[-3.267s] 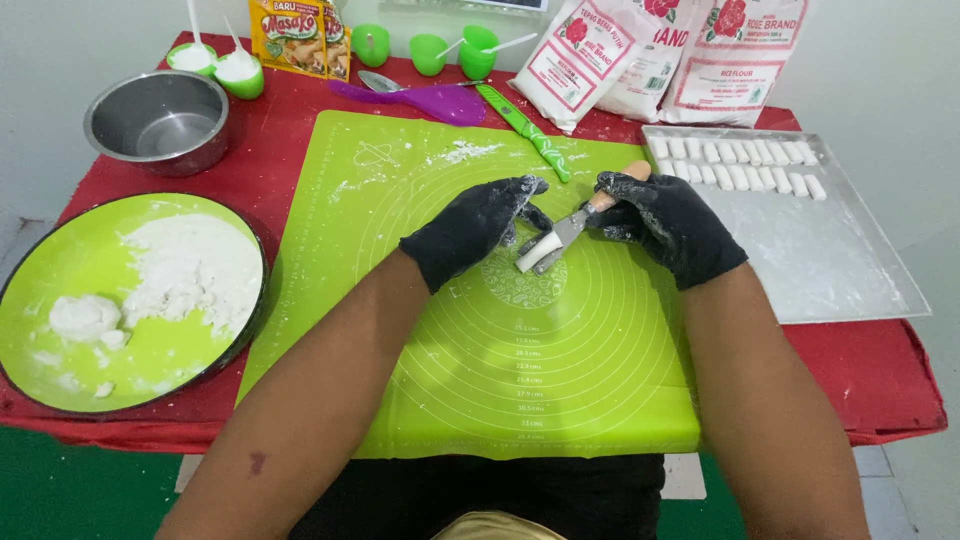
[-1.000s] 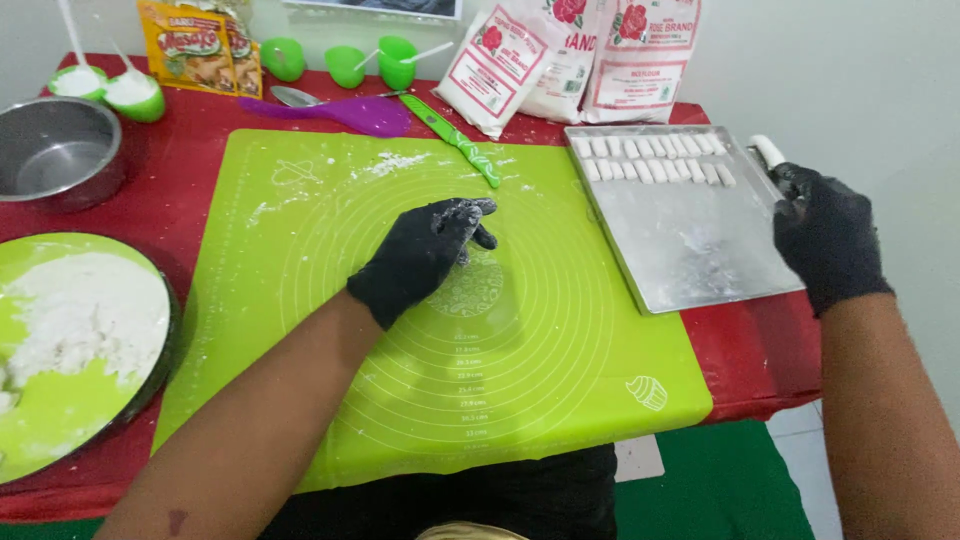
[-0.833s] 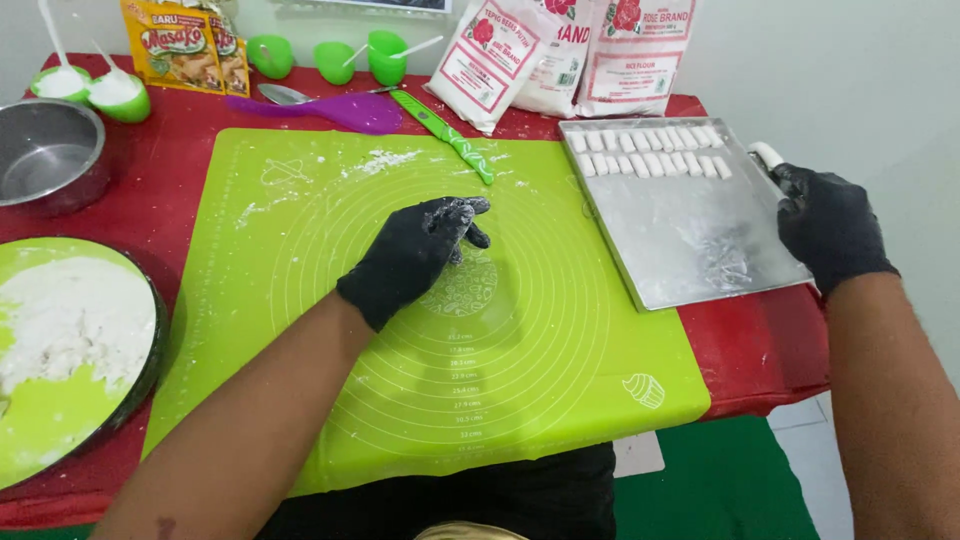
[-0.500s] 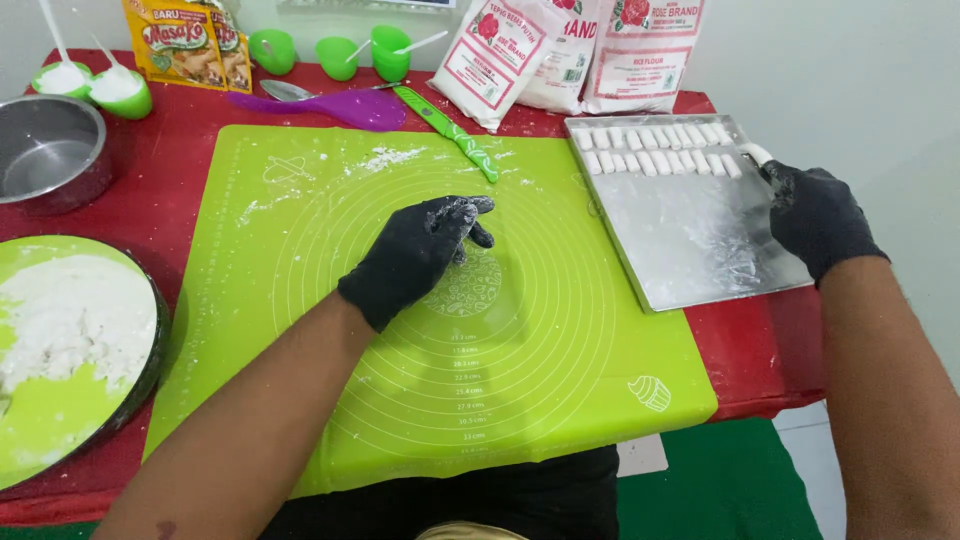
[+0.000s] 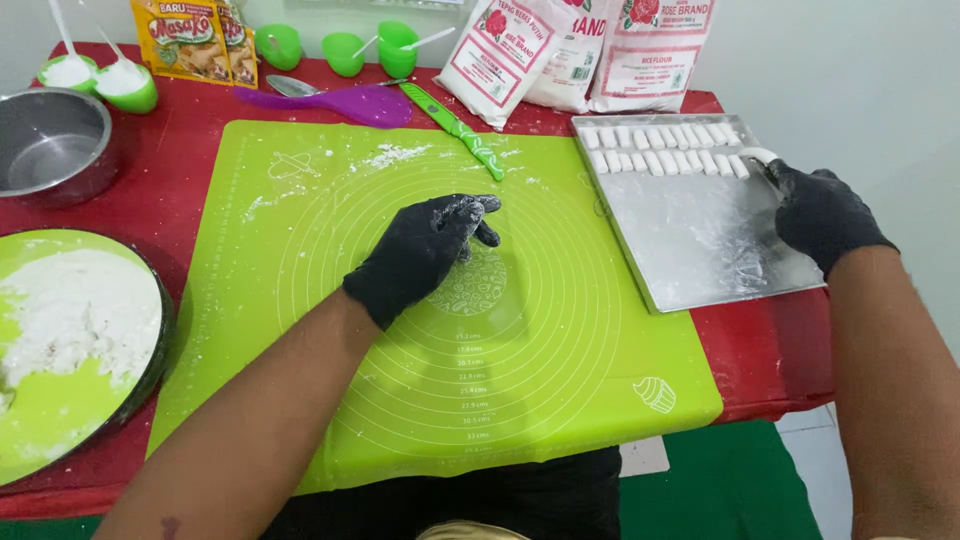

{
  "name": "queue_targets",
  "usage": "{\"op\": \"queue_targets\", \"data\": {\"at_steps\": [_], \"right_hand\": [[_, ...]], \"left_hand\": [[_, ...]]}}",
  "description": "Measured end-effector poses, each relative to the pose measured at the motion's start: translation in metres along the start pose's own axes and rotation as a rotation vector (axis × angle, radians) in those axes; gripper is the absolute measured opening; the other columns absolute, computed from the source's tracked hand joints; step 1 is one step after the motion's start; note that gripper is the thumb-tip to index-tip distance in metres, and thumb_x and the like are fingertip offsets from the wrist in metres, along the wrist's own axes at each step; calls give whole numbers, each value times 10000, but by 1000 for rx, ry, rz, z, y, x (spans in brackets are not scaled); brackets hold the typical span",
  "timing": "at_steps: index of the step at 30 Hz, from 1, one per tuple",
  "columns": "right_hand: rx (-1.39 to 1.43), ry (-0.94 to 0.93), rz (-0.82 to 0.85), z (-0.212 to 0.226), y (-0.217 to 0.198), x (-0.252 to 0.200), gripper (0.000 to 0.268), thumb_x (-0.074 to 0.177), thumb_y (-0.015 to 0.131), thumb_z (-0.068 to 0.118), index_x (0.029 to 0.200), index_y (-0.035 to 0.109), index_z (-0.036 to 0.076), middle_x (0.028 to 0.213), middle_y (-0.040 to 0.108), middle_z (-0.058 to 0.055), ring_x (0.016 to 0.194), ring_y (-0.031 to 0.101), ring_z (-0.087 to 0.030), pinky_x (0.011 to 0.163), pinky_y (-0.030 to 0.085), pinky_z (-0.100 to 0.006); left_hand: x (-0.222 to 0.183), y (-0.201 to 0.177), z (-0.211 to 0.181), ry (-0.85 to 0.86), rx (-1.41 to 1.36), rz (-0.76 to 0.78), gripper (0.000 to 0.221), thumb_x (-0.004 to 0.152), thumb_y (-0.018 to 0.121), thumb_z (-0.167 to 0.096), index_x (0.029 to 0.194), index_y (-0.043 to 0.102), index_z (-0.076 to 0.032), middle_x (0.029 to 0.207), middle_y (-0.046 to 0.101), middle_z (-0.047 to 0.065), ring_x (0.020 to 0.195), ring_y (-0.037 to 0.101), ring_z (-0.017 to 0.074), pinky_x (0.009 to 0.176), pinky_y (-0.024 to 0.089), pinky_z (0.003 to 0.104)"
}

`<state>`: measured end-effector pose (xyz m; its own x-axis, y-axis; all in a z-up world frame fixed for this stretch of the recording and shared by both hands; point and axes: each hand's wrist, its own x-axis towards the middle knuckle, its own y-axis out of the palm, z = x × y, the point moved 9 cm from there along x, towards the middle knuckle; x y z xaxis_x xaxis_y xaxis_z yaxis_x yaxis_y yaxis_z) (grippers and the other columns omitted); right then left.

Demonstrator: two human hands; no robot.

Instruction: Rolling dough into thin cylinders, cutting them into small pieces with a scraper, and arranging them on a tray.

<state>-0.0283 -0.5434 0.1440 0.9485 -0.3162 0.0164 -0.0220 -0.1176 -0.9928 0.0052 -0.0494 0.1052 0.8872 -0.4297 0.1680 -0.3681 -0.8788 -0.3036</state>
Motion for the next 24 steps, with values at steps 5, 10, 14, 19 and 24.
{"op": "queue_targets", "data": {"at_steps": [5, 10, 14, 19, 24], "right_hand": [[-79, 153, 185, -5, 3, 0, 841, 846, 442, 64, 1629, 367, 362, 1191, 602, -354, 1054, 684, -592, 933, 535, -610], [-119, 159, 270, 5, -8, -8, 932, 820, 456, 67, 1674, 256, 382, 1373, 579, -361, 1187, 652, -556, 984, 520, -565], [-170, 201, 384, 17, -18, -20, 961, 847, 452, 62, 1681, 176, 450, 1366, 621, -375, 1123, 719, -532, 924, 562, -523], [-220, 217, 434, 2, -10, -9, 963, 841, 460, 85, 1653, 168, 513, 1549, 529, -232, 1332, 618, -461, 1077, 509, -498], [-325, 175, 404, -23, 10, 22, 605, 828, 492, 188, 1409, 649, 130, 1294, 775, -246, 1127, 777, -431, 914, 618, -486]], "left_hand": [[0, 0, -2, 48, 10, 3, 405, 1022, 452, -358, 1230, 754, -186, 886, 813, -33, 629, 624, 104, 738, 558, 276], [0, 0, -2, 21, 18, 12, 423, 1015, 443, -389, 1234, 752, -202, 885, 816, -29, 628, 630, 110, 746, 560, 283], [4, 3, 7, 55, -16, -5, 400, 1024, 452, -367, 1232, 751, -201, 862, 807, -38, 599, 597, 96, 716, 548, 267], [0, 0, 2, -9, -34, 4, 392, 1008, 477, -362, 1234, 755, -202, 881, 810, -31, 621, 607, 103, 727, 556, 273], [4, 4, 7, 37, -34, 17, 392, 1019, 469, -360, 1239, 749, -196, 862, 806, -25, 604, 585, 96, 701, 541, 271]]}}
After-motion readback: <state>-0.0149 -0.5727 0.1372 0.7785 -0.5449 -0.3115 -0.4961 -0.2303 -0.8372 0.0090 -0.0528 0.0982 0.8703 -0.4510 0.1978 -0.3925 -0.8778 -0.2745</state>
